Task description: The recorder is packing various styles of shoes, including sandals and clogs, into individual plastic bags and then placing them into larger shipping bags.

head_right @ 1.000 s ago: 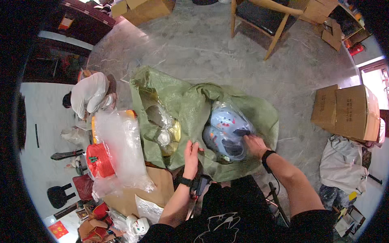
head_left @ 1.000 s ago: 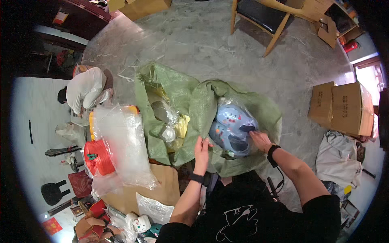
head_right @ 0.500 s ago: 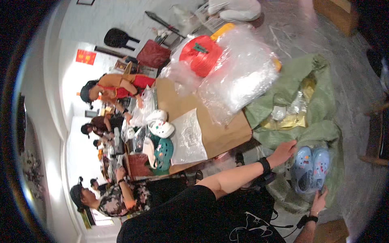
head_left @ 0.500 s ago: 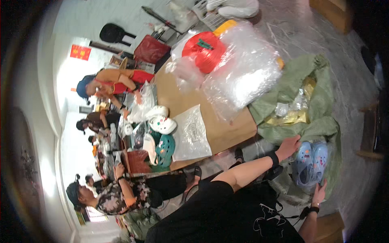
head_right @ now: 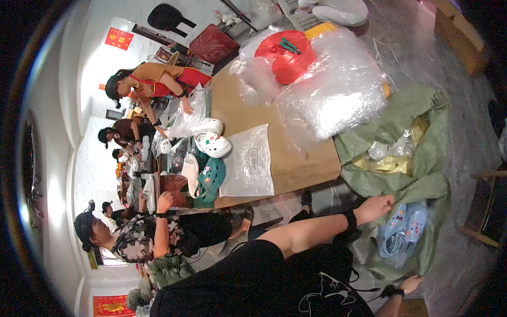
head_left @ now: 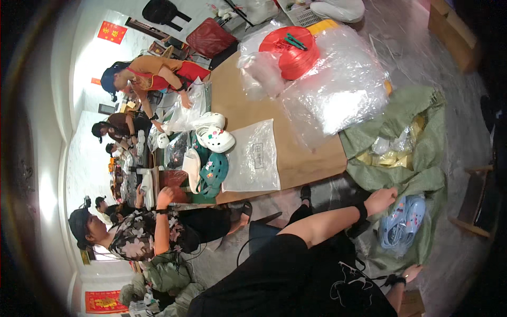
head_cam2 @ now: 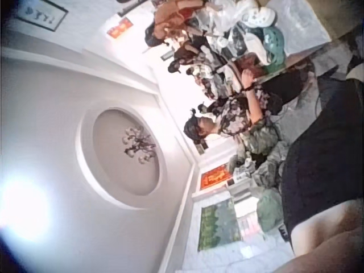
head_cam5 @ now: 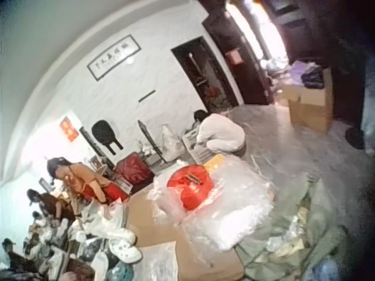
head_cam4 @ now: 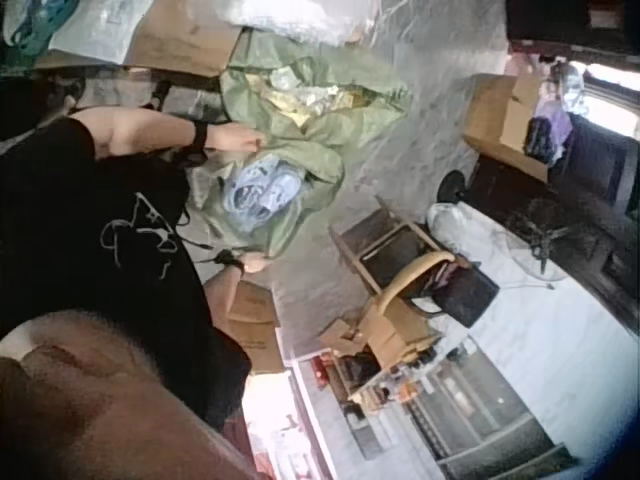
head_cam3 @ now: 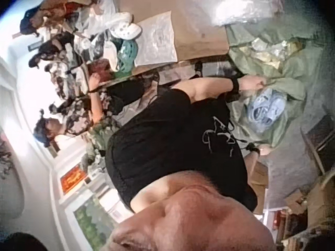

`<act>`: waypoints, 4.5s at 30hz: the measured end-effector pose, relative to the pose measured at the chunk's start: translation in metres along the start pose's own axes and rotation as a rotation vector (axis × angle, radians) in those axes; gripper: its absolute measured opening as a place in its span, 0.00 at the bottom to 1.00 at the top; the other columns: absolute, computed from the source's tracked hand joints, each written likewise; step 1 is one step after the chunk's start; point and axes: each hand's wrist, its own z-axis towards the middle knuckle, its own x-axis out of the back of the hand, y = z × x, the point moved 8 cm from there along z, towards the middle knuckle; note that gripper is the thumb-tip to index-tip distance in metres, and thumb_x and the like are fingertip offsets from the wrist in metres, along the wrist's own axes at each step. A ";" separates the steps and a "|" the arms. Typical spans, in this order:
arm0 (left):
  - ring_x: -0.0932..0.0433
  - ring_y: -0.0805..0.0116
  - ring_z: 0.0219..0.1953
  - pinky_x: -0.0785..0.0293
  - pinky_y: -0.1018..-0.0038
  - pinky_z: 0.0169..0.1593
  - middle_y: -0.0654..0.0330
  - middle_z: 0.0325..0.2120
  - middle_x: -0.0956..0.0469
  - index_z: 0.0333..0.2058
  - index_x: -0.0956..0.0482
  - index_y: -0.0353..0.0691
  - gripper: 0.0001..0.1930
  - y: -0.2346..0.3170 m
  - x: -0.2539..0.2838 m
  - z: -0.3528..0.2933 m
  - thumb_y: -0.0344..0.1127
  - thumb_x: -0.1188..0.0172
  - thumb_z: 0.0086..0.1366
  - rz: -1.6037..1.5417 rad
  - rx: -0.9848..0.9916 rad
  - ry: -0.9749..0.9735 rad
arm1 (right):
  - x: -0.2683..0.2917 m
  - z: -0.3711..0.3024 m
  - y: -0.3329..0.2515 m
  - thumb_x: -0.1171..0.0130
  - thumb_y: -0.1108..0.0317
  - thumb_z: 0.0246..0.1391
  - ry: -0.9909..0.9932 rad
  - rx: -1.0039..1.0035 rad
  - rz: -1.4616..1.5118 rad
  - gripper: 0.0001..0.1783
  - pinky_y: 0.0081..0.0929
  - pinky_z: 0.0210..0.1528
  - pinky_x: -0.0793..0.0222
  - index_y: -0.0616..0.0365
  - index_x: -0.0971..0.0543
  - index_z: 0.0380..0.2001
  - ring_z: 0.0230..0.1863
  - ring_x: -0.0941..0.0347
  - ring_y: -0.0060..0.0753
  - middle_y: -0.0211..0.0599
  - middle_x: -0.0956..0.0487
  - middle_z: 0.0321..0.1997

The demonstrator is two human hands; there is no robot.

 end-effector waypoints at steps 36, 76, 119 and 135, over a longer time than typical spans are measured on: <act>0.28 0.78 0.25 0.32 0.83 0.28 0.63 0.26 0.24 0.41 0.26 0.34 0.10 -0.228 0.551 -0.532 0.32 0.54 0.67 -0.391 0.243 1.243 | -0.040 -0.396 -0.551 0.47 0.67 0.55 -0.921 1.090 0.254 0.12 0.23 0.30 0.28 0.64 0.24 0.39 0.26 0.26 0.23 0.36 0.22 0.29; 0.31 0.49 0.42 0.35 0.60 0.45 0.50 0.37 0.30 0.42 0.30 0.39 0.20 -0.209 0.574 -0.526 0.35 0.35 0.51 0.508 0.710 1.220 | -0.120 -0.500 -0.597 0.45 0.60 0.56 -1.492 0.635 0.258 0.10 0.22 0.31 0.27 0.52 0.27 0.39 0.29 0.28 0.19 0.24 0.26 0.28; 0.27 0.46 0.39 0.31 0.60 0.42 0.47 0.34 0.24 0.39 0.23 0.38 0.17 -0.272 0.620 -0.543 0.21 0.56 0.53 0.657 0.477 1.017 | -0.075 -0.385 -0.613 0.46 0.71 0.53 -0.929 0.503 1.118 0.02 0.18 0.23 0.42 0.56 0.26 0.30 0.20 0.39 0.16 0.21 0.32 0.20; 0.24 0.76 0.29 0.28 0.81 0.31 0.61 0.30 0.22 0.42 0.25 0.30 0.13 -0.162 0.595 -0.593 0.24 0.49 0.58 -0.360 0.601 1.121 | -0.130 -0.458 -0.528 0.47 0.67 0.55 -1.450 0.178 0.810 0.12 0.33 0.30 0.24 0.60 0.28 0.41 0.28 0.25 0.33 0.40 0.23 0.35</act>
